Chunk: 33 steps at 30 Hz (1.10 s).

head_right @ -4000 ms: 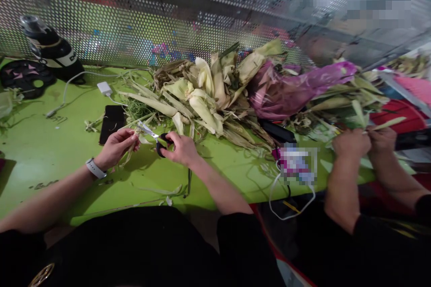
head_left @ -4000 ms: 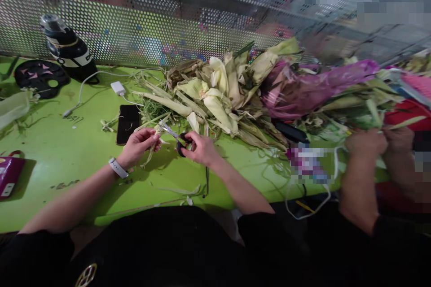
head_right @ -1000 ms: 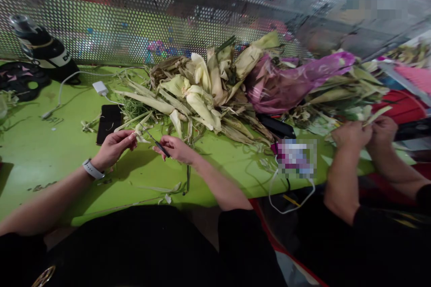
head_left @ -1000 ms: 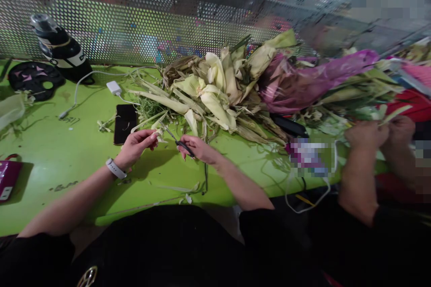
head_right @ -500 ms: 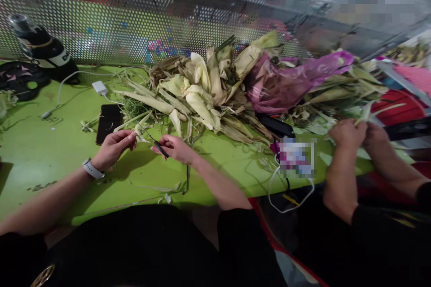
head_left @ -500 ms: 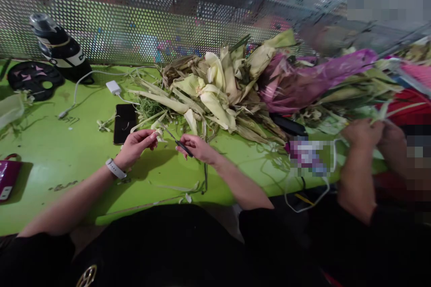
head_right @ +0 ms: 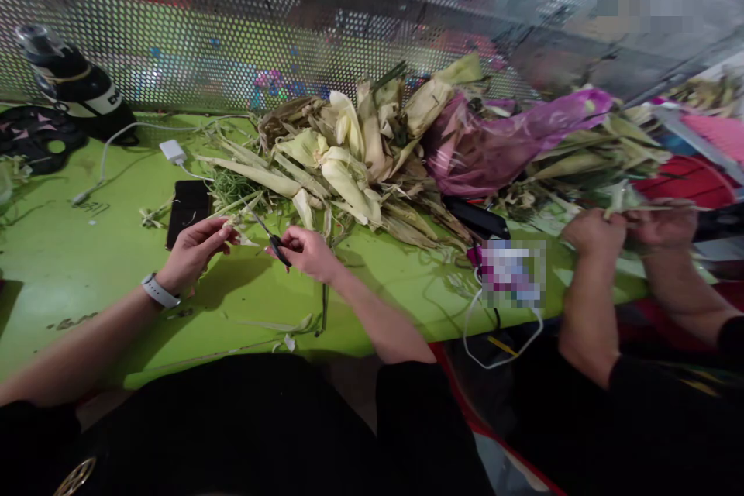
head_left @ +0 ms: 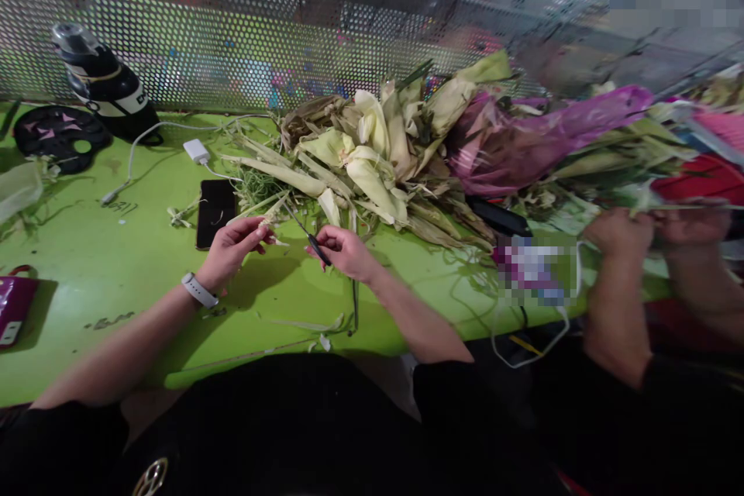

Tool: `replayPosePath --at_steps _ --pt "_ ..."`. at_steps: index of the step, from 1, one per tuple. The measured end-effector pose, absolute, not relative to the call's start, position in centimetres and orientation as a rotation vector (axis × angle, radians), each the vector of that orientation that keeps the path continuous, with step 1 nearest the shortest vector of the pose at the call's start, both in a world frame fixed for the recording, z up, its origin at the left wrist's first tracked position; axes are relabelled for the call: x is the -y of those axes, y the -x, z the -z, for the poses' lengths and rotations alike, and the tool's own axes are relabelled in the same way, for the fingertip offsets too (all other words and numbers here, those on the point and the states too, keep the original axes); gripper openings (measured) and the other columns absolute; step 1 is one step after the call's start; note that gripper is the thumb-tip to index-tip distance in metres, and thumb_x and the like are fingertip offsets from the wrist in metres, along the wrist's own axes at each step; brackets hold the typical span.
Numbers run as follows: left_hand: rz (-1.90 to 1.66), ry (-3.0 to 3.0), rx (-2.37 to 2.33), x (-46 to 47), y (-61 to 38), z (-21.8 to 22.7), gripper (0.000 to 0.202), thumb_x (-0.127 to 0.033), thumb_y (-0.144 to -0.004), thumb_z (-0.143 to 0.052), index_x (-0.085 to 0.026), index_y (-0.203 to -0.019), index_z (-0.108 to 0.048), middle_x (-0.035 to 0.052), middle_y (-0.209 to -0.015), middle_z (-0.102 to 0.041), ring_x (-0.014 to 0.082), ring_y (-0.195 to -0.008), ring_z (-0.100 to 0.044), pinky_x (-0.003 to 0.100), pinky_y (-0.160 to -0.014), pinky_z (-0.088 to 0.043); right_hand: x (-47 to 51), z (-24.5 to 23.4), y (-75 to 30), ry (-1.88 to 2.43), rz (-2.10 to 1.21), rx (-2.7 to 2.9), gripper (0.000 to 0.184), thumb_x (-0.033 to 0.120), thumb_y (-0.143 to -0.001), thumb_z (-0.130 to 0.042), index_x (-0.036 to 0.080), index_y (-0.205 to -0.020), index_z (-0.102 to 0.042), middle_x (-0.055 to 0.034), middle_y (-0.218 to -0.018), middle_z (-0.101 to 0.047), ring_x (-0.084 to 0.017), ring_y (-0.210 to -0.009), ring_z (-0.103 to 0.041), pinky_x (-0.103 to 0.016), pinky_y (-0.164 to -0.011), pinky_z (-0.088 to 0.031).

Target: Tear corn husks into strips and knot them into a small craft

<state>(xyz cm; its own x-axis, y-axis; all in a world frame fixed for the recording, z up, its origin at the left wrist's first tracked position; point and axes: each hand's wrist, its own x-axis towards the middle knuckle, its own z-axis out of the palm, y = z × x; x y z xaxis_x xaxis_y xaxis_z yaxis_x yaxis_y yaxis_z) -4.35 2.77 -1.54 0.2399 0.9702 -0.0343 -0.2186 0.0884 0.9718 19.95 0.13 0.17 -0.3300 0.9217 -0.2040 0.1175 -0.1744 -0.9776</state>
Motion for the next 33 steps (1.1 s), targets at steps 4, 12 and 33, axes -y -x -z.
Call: replayPosePath --at_steps 4,12,33 --pt "-1.131 -1.067 -0.909 -2.9 4.5 1.2 0.037 -0.034 -0.082 -0.077 -0.020 -0.116 -0.073 0.0090 -0.106 -0.075 0.0167 -0.092 -0.070 0.023 -0.069 -0.057 -0.6 0.2 -20.1 1.401 -1.382 1.559 0.040 0.053 -0.075 -0.076 0.018 -0.082 -0.058 -0.0002 -0.075 -0.065 -0.012 -0.064 -0.061 -0.026 -0.056 -0.049" --pt "-1.151 -0.847 -0.809 -3.5 4.7 0.7 0.044 -0.030 -0.081 -0.078 -0.025 -0.124 -0.067 0.0090 -0.114 -0.074 0.0172 -0.100 -0.071 0.023 -0.076 -0.057 -0.7 0.9 -20.9 1.575 -0.660 2.349 0.034 0.038 -0.083 -0.074 0.019 -0.112 -0.072 -0.0106 -0.111 -0.069 -0.022 -0.092 -0.066 -0.037 -0.077 -0.053" --pt "-0.873 -0.878 -0.658 -1.7 3.6 0.4 0.027 -0.024 -0.075 -0.084 -0.018 -0.096 -0.069 0.0058 -0.095 -0.076 0.0175 -0.093 -0.073 0.025 -0.078 -0.058 -2.7 -5.0 -16.6 1.182 -1.414 1.648 0.042 0.050 -0.082 -0.072 0.014 -0.101 -0.064 0.0019 -0.075 -0.054 -0.008 -0.065 -0.045 -0.022 -0.056 -0.035"
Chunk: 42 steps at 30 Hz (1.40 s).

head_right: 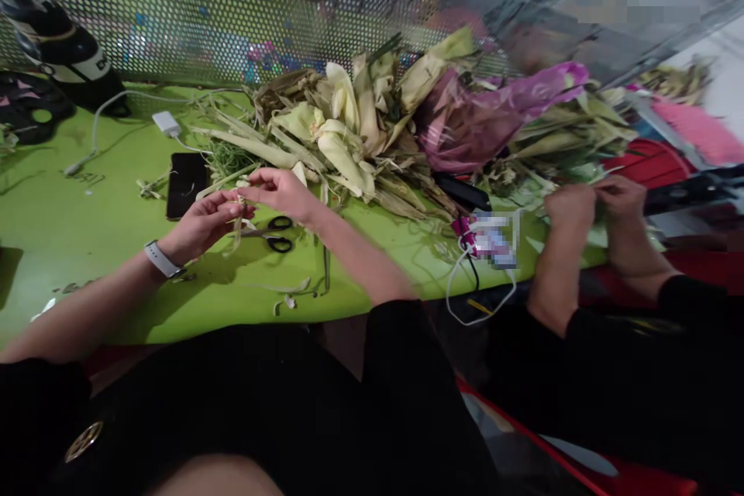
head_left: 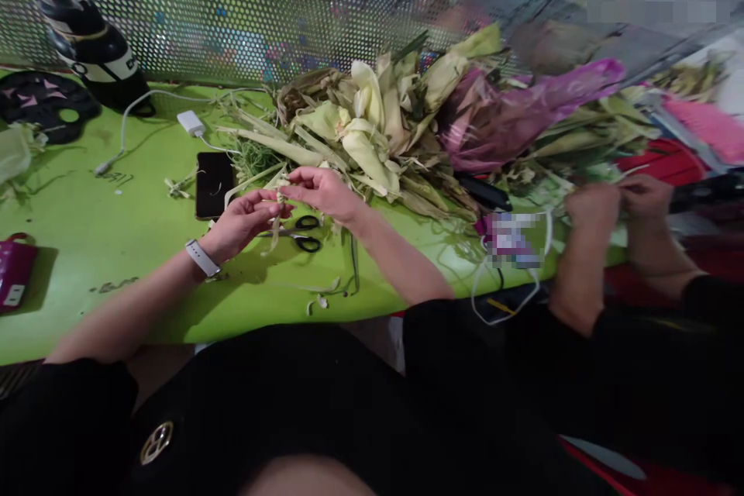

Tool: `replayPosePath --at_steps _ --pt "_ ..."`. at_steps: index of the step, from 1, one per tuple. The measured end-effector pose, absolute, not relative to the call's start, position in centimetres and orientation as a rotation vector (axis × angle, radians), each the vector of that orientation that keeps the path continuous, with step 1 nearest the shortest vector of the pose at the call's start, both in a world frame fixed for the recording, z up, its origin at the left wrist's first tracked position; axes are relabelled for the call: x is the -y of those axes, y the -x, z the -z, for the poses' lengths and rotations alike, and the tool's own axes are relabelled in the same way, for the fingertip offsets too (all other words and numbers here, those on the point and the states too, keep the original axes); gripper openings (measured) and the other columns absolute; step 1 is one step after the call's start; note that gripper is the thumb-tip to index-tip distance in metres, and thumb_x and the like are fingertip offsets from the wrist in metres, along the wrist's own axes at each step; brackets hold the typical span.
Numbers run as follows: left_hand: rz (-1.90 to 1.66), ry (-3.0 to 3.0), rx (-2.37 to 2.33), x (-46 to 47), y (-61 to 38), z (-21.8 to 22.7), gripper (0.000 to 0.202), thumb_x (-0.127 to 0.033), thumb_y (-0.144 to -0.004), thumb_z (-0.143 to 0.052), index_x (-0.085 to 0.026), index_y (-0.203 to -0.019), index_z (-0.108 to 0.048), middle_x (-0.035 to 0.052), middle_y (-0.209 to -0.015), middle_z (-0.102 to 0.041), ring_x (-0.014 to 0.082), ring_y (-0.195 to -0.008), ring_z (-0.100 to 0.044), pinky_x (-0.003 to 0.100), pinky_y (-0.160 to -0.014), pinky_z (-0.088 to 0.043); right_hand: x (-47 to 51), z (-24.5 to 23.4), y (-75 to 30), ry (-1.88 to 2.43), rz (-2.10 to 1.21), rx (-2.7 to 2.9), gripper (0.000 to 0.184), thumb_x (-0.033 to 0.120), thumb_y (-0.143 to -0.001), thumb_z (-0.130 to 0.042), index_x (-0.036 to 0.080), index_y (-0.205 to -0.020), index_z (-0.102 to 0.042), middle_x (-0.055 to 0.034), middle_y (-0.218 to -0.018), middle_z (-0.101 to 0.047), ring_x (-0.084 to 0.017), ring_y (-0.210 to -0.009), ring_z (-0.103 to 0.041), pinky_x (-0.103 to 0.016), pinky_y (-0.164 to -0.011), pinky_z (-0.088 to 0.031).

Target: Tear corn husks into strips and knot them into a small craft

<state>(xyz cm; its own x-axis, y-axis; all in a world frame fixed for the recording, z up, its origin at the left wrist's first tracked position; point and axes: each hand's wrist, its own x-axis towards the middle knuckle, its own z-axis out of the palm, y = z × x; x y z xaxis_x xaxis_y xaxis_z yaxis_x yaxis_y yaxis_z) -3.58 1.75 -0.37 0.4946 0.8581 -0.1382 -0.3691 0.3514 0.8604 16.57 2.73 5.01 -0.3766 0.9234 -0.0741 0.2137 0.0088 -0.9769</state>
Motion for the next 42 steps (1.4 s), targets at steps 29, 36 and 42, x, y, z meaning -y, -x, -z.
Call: replayPosePath --at_steps 29,36,42 --pt "-1.062 -0.657 -0.715 -4.9 5.7 0.2 0.014 -0.026 -0.082 -0.074 -0.020 -0.094 -0.069 -0.0016 -0.079 -0.071 0.0080 -0.069 -0.064 0.019 -0.062 -0.051 -5.4 -2.7 -17.1 0.668 -1.776 1.409 0.036 0.046 -0.074 -0.081 0.019 -0.096 -0.069 0.0021 -0.077 -0.063 -0.008 -0.064 -0.055 -0.021 -0.058 -0.049" --pt "-0.859 -0.876 -0.702 -4.1 5.0 0.2 0.018 -0.028 -0.084 -0.068 -0.015 -0.095 -0.073 0.0111 -0.101 -0.076 0.0238 -0.097 -0.072 0.036 -0.087 -0.057 -5.7 -2.1 -17.0 0.697 -1.807 1.420 0.033 0.039 -0.079 -0.077 0.016 -0.101 -0.070 0.0004 -0.083 -0.067 -0.007 -0.065 -0.055 -0.021 -0.061 -0.046" --pt "-0.923 -0.951 -0.805 -2.5 4.1 -0.3 0.024 -0.032 -0.074 -0.084 -0.015 -0.089 -0.077 0.0087 -0.089 -0.078 0.0192 -0.086 -0.074 0.034 -0.091 -0.056 -6.4 -1.3 -16.5 0.862 -1.617 1.364 0.040 0.038 -0.080 -0.076 0.020 -0.115 -0.066 -0.0014 -0.104 -0.067 -0.008 -0.076 -0.059 -0.019 -0.061 -0.045"
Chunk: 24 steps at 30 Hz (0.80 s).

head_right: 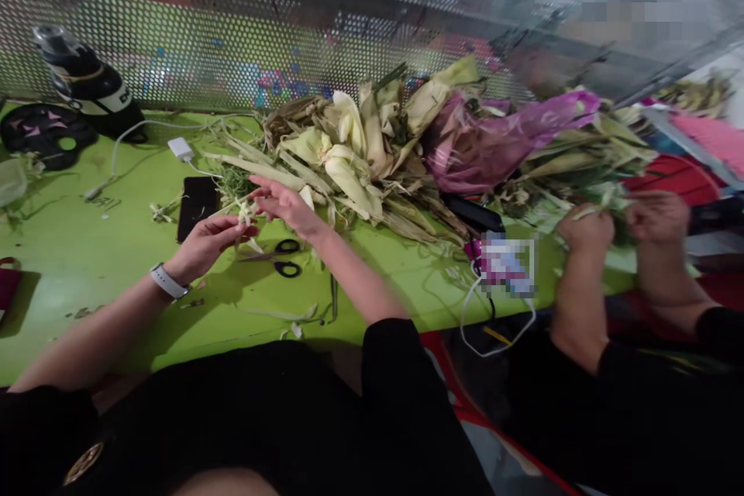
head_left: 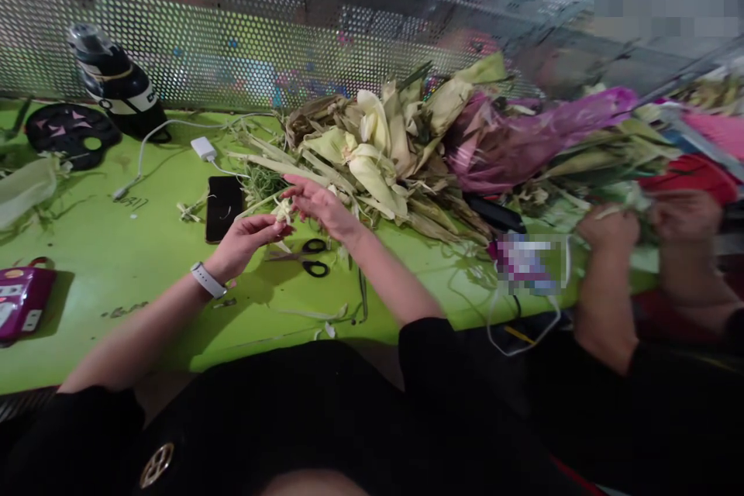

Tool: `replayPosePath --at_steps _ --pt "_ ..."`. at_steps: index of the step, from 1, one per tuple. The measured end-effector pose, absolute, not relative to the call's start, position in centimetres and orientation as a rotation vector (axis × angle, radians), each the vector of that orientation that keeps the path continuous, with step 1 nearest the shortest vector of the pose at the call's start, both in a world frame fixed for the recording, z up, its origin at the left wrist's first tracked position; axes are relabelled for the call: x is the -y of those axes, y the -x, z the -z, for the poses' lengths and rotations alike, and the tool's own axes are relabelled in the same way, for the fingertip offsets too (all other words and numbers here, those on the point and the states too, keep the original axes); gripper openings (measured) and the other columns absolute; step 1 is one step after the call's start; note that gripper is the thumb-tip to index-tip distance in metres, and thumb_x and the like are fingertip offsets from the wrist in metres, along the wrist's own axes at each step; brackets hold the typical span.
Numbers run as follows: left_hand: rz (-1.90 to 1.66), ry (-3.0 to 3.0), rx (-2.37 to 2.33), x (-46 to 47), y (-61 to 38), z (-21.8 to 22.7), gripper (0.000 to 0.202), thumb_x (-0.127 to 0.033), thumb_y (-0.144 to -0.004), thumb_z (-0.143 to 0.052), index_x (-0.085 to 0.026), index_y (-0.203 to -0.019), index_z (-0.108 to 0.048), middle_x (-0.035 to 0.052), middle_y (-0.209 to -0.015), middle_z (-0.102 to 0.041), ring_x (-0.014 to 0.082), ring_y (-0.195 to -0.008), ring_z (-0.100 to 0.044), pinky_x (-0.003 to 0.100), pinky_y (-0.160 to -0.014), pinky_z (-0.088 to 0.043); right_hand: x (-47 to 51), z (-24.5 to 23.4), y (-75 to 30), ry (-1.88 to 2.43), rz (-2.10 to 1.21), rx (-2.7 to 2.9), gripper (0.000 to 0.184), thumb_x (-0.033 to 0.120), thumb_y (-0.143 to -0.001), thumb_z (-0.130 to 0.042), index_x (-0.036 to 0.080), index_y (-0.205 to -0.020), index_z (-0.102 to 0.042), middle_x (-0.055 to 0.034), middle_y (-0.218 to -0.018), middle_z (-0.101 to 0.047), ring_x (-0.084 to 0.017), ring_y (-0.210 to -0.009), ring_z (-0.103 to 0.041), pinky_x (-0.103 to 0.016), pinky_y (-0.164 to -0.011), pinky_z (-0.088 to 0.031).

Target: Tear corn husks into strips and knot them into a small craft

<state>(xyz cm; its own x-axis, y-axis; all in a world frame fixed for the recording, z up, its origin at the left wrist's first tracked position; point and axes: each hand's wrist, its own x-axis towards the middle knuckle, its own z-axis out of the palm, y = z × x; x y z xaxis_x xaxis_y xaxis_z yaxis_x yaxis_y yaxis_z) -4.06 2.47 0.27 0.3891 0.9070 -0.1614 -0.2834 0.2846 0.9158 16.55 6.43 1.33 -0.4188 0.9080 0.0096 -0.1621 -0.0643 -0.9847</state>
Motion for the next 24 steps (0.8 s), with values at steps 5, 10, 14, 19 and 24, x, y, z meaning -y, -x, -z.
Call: replayPosePath --at_steps 5,10,14,19,24 --pt "-1.070 -0.932 -0.937 -2.4 3.6 -0.6 0.031 -0.033 -0.066 -0.089 -0.013 -0.088 -0.078 0.0099 -0.086 -0.079 0.0214 -0.081 -0.075 0.039 -0.091 -0.058 -6.0 -1.3 -15.7 0.995 -1.517 1.338 0.034 0.049 -0.080 -0.071 0.017 -0.092 -0.068 0.0003 -0.082 -0.066 -0.009 -0.068 -0.058 -0.020 -0.057 -0.042" --pt "-0.985 -0.999 -0.943 -2.2 3.5 -0.3 0.033 -0.036 -0.067 -0.088 -0.013 -0.089 -0.078 0.0106 -0.085 -0.079 0.0222 -0.078 -0.075 0.039 -0.084 -0.060 -5.7 -0.8 -15.0 0.961 -1.412 1.399 0.029 0.041 -0.073 -0.081 0.017 -0.084 -0.069 0.0009 -0.080 -0.067 -0.009 -0.071 -0.059 -0.023 -0.068 -0.047" --pt "-0.862 -1.108 -0.928 -2.4 3.9 0.3 0.031 -0.040 -0.073 -0.083 -0.014 -0.090 -0.079 0.0110 -0.084 -0.078 0.0237 -0.078 -0.075 0.036 -0.078 -0.061 -6.1 -0.7 -15.1 0.988 -1.431 1.398 0.037 0.045 -0.067 -0.084 0.015 -0.085 -0.071 -0.0006 -0.078 -0.069 -0.010 -0.065 -0.056 -0.025 -0.063 -0.049" --pt "-0.891 -1.060 -0.897 -2.5 4.4 -0.1 0.036 -0.041 -0.078 -0.080 -0.016 -0.103 -0.074 0.0110 -0.090 -0.078 0.0226 -0.086 -0.076 0.031 -0.073 -0.061 -6.5 -1.1 -15.4 0.989 -1.399 1.433 0.039 0.051 -0.068 -0.082 0.015 -0.083 -0.073 0.0000 -0.073 -0.068 -0.009 -0.060 -0.053 -0.025 -0.059 -0.048" --pt "-0.880 -0.980 -0.863 -2.6 4.4 -0.5 0.031 -0.036 -0.071 -0.085 -0.015 -0.088 -0.071 0.0079 -0.085 -0.077 0.0190 -0.079 -0.074 0.027 -0.066 -0.060 -6.6 -0.7 -15.3 0.955 -1.408 1.406 0.033 0.043 -0.075 -0.078 0.017 -0.095 -0.074 -0.0004 -0.077 -0.068 -0.010 -0.065 -0.057 -0.025 -0.064 -0.050"
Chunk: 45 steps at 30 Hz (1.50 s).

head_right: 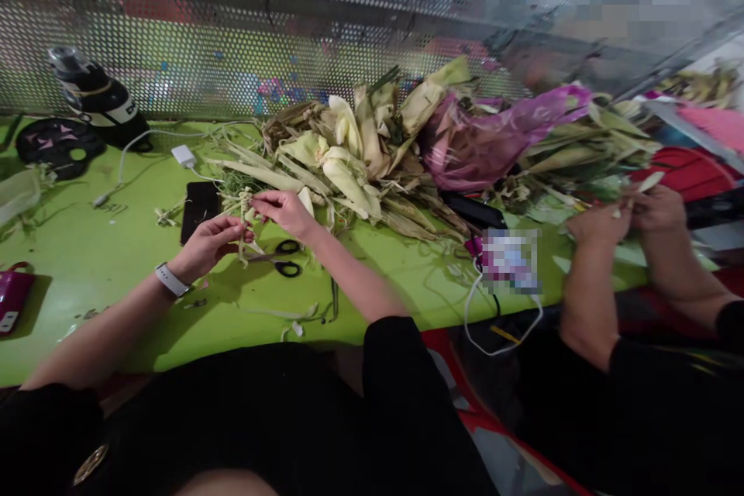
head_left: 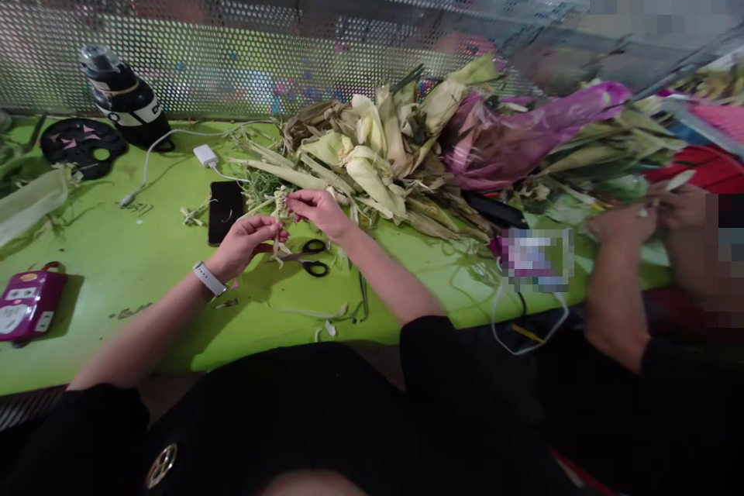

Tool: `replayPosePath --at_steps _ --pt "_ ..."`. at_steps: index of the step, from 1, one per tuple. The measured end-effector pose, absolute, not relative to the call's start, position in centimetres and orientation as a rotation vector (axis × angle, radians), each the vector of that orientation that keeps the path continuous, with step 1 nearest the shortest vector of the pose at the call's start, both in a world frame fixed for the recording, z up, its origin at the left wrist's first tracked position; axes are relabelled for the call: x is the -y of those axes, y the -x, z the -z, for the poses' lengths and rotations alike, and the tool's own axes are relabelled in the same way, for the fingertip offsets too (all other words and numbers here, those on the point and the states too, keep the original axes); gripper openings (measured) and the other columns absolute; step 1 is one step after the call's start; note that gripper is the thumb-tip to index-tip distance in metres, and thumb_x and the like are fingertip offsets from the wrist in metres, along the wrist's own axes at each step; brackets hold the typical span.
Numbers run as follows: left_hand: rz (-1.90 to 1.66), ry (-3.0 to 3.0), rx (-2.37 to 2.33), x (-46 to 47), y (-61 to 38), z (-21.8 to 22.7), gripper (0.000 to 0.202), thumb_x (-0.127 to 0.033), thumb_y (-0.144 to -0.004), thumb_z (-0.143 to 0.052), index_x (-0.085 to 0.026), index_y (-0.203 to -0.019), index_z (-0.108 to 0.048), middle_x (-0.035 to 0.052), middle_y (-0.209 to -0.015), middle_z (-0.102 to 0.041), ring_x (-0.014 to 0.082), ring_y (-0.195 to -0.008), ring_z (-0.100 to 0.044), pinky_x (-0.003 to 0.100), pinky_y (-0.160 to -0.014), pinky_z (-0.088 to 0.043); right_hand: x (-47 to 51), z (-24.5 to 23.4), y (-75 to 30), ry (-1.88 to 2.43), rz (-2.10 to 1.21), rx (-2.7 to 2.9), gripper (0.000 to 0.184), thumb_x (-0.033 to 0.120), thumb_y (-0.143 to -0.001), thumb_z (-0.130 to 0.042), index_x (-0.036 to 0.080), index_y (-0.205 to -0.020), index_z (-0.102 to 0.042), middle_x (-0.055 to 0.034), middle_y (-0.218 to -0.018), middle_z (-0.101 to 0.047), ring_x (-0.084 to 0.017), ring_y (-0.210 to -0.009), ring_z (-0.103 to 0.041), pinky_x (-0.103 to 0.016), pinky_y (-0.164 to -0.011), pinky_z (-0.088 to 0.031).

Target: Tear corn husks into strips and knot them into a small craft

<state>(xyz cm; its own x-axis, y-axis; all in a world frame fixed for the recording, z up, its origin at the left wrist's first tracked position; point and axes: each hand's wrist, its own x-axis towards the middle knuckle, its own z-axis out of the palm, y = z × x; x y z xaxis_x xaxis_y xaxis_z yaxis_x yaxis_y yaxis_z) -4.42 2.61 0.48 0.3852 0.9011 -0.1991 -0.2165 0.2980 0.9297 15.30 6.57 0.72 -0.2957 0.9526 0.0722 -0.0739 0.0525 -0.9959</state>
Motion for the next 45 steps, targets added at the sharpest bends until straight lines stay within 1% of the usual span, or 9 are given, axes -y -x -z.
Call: replayPosePath --at_steps 4,8,12,15,19,25,34,40,45 --pt "-0.972 -1.009 -0.927 -2.7 4.4 -0.2 0.030 -0.034 -0.068 -0.088 -0.015 -0.084 -0.071 0.0050 -0.081 -0.076 0.0149 -0.074 -0.073 0.022 -0.063 -0.057 -6.3 -1.0 -15.4 0.951 -1.447 1.384 0.038 0.032 -0.078 -0.072 0.019 -0.114 -0.070 -0.0031 -0.094 -0.070 -0.012 -0.077 -0.062 -0.024 -0.064 -0.049" --pt "-1.027 -1.123 -0.984 -2.9 4.4 0.3 0.034 -0.037 -0.065 -0.088 -0.014 -0.084 -0.072 0.0058 -0.077 -0.076 0.0136 -0.064 -0.069 0.024 -0.059 -0.055 -5.7 -1.8 -15.4 0.955 -1.520 1.381 0.035 0.036 -0.080 -0.067 0.017 -0.109 -0.071 -0.0044 -0.102 -0.070 -0.011 -0.076 -0.063 -0.022 -0.059 -0.045" --pt "-1.018 -1.264 -1.025 -2.8 4.3 0.7 0.032 -0.038 -0.068 -0.086 -0.013 -0.081 -0.072 0.0048 -0.071 -0.073 0.0117 -0.058 -0.065 0.024 -0.057 -0.054 -5.4 -2.0 -15.1 0.978 -1.440 1.371 0.039 0.042 -0.074 -0.077 0.016 -0.103 -0.071 -0.0025 -0.091 -0.070 -0.011 -0.074 -0.059 -0.023 -0.065 -0.048" --pt "-1.020 -1.352 -1.016 -2.7 4.3 0.7 0.031 -0.038 -0.070 -0.085 -0.013 -0.083 -0.071 0.0048 -0.075 -0.074 0.0135 -0.066 -0.069 0.025 -0.064 -0.057 -5.6 -1.5 -15.1 0.970 -1.382 1.403 0.035 0.042 -0.073 -0.079 0.016 -0.096 -0.073 -0.0021 -0.087 -0.071 -0.012 -0.077 -0.060 -0.026 -0.073 -0.050" --pt "-0.989 -1.188 -0.869 -2.3 4.0 0.0 0.043 -0.043 -0.080 -0.077 -0.013 -0.108 -0.065 0.0098 -0.097 -0.076 0.0210 -0.087 -0.075 0.035 -0.080 -0.061 -5.9 -0.6 -15.2 0.938 -1.385 1.488 0.031 0.041 -0.078 -0.076 0.017 -0.097 -0.075 -0.0028 -0.093 -0.072 -0.013 -0.084 -0.063 -0.028 -0.081 -0.051" --pt "-0.964 -1.141 -0.888 -2.0 3.8 -0.6 0.043 -0.050 -0.080 -0.075 -0.013 -0.097 -0.063 0.0090 -0.087 -0.076 0.0220 -0.081 -0.075 0.032 -0.069 -0.062 -5.6 -0.4 -14.7 0.939 -1.228 1.602 0.027 0.041 -0.079 -0.075 0.018 -0.092 -0.077 -0.0034 -0.101 -0.063 -0.014 -0.091 -0.060 -0.028 -0.083 -0.049" --pt "-0.987 -1.115 -0.913 -1.8 3.6 -0.2 0.042 -0.051 -0.080 -0.075 -0.013 -0.094 -0.065 0.0088 -0.083 -0.075 0.0208 -0.077 -0.074 0.032 -0.067 -0.062 -4.4 -1.3 -14.4 0.909 -0.901 1.745 0.023 0.039 -0.086 -0.068 0.019 -0.093 -0.076 -0.0052 -0.093 -0.061 -0.018 -0.094 -0.059 -0.033 -0.090 -0.051" --pt "-1.061 -1.090 -0.902 -2.1 3.7 0.0 0.042 -0.050 -0.080 -0.075 -0.014 -0.098 -0.063 0.0077 -0.087 -0.075 0.0198 -0.081 -0.074 0.028 -0.066 -0.062 -5.2 -0.2 -14.6 0.904 -1.241 1.568 0.033 0.046 -0.089 -0.064 0.020 -0.107 -0.073 -0.0058 -0.112 -0.066 -0.018 -0.105 -0.062 -0.032 -0.095 -0.050" --pt "-1.031 -1.100 -0.900 -2.1 3.7 0.0 0.043 -0.050 -0.081 -0.074 -0.013 -0.100 -0.062 0.0093 -0.090 -0.076 0.0223 -0.085 -0.075 0.031 -0.068 -0.063 -5.0 -0.3 -14.2 0.958 -1.172 1.552 0.032 0.048 -0.082 -0.070 0.017 -0.092 -0.073 -0.0035 -0.095 -0.067 -0.015 -0.090 -0.062 -0.028 -0.084 -0.050"
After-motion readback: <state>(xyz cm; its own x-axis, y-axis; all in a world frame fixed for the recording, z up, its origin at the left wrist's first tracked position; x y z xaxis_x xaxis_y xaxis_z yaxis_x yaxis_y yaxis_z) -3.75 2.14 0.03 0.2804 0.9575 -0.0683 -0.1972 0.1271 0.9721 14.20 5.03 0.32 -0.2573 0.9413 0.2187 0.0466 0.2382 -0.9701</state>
